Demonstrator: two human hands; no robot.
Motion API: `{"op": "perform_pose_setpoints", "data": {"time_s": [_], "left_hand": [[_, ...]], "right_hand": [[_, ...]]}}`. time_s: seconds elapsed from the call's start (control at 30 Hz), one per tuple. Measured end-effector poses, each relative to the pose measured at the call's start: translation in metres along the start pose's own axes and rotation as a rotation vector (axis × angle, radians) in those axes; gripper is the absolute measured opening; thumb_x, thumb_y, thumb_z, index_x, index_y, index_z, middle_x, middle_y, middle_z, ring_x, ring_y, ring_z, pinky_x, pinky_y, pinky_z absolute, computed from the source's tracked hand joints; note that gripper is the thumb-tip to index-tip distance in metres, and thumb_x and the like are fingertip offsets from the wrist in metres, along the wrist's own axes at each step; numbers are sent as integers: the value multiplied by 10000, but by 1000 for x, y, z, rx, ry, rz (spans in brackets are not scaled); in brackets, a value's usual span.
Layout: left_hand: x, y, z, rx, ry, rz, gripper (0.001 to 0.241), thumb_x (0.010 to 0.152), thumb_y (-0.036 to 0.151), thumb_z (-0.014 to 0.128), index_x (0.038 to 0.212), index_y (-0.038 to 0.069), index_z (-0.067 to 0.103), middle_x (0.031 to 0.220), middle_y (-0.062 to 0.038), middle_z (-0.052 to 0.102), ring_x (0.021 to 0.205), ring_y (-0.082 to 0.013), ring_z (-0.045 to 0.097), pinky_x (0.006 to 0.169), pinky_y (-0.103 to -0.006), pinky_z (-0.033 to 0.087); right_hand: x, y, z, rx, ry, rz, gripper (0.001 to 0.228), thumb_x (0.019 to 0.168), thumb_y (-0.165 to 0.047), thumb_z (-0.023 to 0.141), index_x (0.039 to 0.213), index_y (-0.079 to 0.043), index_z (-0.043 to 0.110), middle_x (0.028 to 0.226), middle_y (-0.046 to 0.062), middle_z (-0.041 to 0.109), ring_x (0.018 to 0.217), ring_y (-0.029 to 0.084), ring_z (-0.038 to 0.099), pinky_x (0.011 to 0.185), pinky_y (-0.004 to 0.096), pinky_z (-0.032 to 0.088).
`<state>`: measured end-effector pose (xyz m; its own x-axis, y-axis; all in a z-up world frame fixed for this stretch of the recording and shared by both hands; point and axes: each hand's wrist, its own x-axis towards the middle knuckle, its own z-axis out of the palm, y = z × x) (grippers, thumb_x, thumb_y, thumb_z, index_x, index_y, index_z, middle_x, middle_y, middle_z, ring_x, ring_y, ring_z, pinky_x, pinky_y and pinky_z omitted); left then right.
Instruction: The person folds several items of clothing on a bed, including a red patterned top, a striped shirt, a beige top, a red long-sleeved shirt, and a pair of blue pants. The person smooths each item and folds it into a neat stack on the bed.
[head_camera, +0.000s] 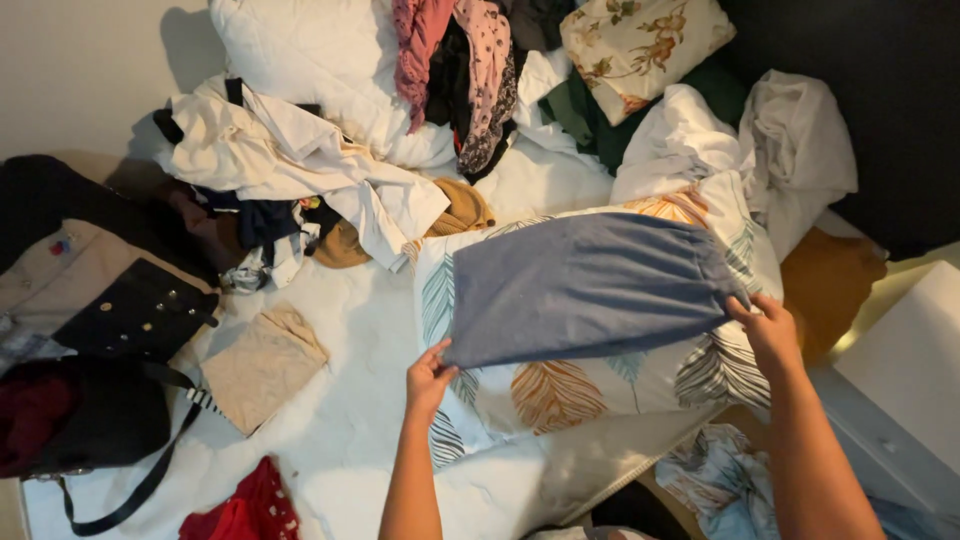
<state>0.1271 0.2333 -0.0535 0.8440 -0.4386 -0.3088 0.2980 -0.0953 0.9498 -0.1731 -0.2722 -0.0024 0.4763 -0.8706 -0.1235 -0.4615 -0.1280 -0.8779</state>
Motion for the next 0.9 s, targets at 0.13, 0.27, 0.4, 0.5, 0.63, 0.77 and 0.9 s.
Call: {"op": "perform_pose_setpoints", "data": {"time_s": [0.13, 0.27, 0.4, 0.5, 0.63, 0.77, 0.9], "left_hand": [[-6, -42, -13, -15, -42, 4, 652, 802, -213, 691, 1387, 73, 671, 860, 22, 623, 789, -80, 581, 752, -241, 519], [1, -39, -13, 40, -23, -88, 723, 772, -202, 673, 1407, 139, 613, 926, -18, 692, 859, -112, 632, 779, -259, 535], [41, -34, 0, 455, 292, 140, 561, 736, -86, 712, 1250, 132, 650, 1041, -80, 744, 989, -241, 685, 856, -374, 546], [105, -33, 51, 652, 617, 588, 386, 796, -33, 577, 1114, 107, 747, 1127, -135, 728, 1117, -354, 682, 1011, -471, 546], [166, 24, 110, 858, 543, 692, 211, 917, 121, 647, 1108, 121, 734, 1276, -104, 680, 1212, -336, 628, 1002, -529, 446], [214, 54, 93, 1004, 376, 224, 271, 908, 333, 712, 1126, 175, 745, 1214, -45, 695, 1200, -312, 588, 988, -622, 361], [248, 33, 42, 1060, 94, -56, 385, 810, 513, 793, 1071, 232, 762, 1077, 16, 762, 1148, -255, 649, 1064, -628, 341]], "right_hand": [[8, 77, 10, -8, 71, -212, 283, 951, -211, 820, 1012, 33, 690, 961, 106, 589, 900, 161, 536, 798, 301, 428], [-6, 62, 16, 237, 13, 162, 357, 887, -193, 748, 1211, -66, 668, 1045, 59, 658, 905, 195, 568, 773, 348, 443], [-9, 17, 36, -460, 547, -507, 461, 781, -78, 715, 1230, 0, 643, 1287, 212, 638, 1242, 384, 571, 1101, 479, 443], [-13, -60, 90, -447, 351, -765, 547, 772, -88, 648, 1311, 6, 642, 1393, 221, 586, 1349, 438, 519, 1160, 565, 375], [9, -102, 154, -407, 126, -847, 393, 881, -107, 610, 1267, -44, 655, 1488, 215, 558, 1405, 404, 498, 1168, 519, 377], [73, -108, 158, -656, 123, -719, 422, 935, -284, 693, 1302, -76, 687, 1388, 169, 595, 1373, 395, 464, 1119, 583, 320], [125, -114, 129, -1007, -219, -297, 383, 870, -497, 751, 1108, -198, 781, 1305, 67, 655, 1352, 381, 416, 1011, 708, 219]]}}
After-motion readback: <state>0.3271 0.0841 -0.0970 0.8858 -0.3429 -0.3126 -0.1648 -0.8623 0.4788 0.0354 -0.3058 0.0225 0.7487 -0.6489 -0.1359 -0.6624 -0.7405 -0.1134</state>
